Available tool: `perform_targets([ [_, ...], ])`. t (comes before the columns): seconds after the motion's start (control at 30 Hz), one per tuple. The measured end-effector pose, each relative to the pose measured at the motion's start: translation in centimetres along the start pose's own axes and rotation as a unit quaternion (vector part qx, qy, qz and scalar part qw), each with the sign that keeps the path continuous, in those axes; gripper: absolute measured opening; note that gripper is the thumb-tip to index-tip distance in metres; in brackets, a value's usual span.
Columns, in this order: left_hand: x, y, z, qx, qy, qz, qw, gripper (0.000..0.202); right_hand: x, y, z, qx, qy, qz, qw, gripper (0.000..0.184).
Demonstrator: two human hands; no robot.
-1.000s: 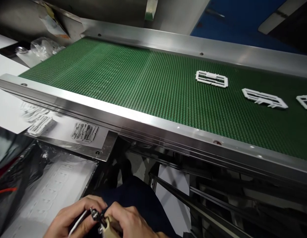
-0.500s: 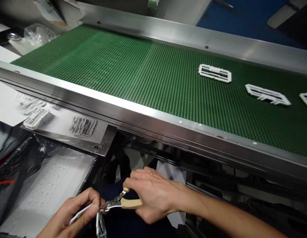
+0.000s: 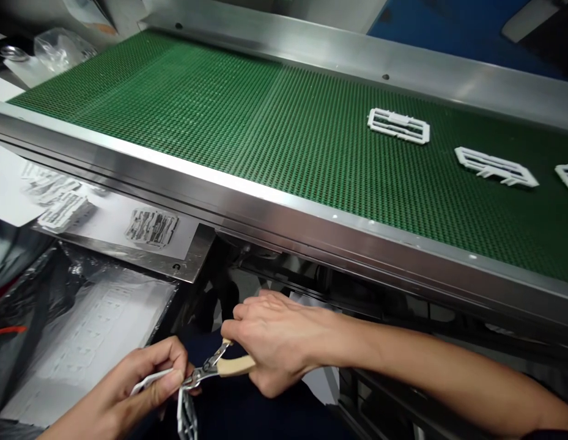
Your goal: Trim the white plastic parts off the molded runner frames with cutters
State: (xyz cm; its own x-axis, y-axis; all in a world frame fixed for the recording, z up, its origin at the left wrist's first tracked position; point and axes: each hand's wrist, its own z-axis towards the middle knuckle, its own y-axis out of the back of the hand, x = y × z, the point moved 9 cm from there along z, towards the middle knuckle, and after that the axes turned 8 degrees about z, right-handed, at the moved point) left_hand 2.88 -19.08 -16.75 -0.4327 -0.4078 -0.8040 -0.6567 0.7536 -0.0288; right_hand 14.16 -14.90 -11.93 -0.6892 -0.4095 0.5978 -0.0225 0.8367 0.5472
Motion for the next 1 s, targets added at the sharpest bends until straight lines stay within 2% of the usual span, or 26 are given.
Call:
perform_targets([
  [0.2, -0.3, -0.6, 0.5, 0.046, 0.012, -0.040, 0.998, 0.038, 0.7, 0.8, 0.2, 0.030, 0.006, -0.028, 0.999, 0.018],
  [0.37, 0.0, -0.4, 0.7, 0.049, 0.027, -0.029, 0.998, 0.034, 0.9, 0.8, 0.5, 0.038, 0.023, -0.032, 0.999, 0.012],
  [0.53, 0.7, -0.8, 1.0, 0.041, 0.012, -0.102, 0.994, 0.036, -0.2, 0.1, 0.6, 0.028, -0.008, 0.031, 0.999, 0.013],
  [0.6, 1.6, -0.9, 1.4, 0.021, 0.012, -0.140, 0.990, 0.036, -1.6, -0.6, 0.2, 0.027, -0.053, 0.096, 0.994, 0.013],
  [0.7, 3.2, -1.3, 2.0, -0.017, 0.012, -0.195, 0.981, 0.041, -4.3, -1.8, -0.8, 0.003, -0.137, 0.198, 0.971, 0.021],
  [0.8, 4.4, -1.4, 2.2, -0.073, 0.016, -0.181, 0.981, 0.050, -6.5, -3.2, -1.9, -0.040, -0.190, 0.266, 0.944, 0.025],
  [0.9, 5.1, -1.1, 2.0, -0.124, 0.031, -0.164, 0.978, 0.041, -7.2, -4.6, -2.3, -0.063, -0.196, 0.304, 0.930, 0.025],
  [1.0, 5.6, -1.4, 1.8, -0.104, 0.051, -0.275, 0.954, 0.052, -6.9, -4.6, -2.2, -0.113, -0.170, 0.272, 0.941, 0.022],
])
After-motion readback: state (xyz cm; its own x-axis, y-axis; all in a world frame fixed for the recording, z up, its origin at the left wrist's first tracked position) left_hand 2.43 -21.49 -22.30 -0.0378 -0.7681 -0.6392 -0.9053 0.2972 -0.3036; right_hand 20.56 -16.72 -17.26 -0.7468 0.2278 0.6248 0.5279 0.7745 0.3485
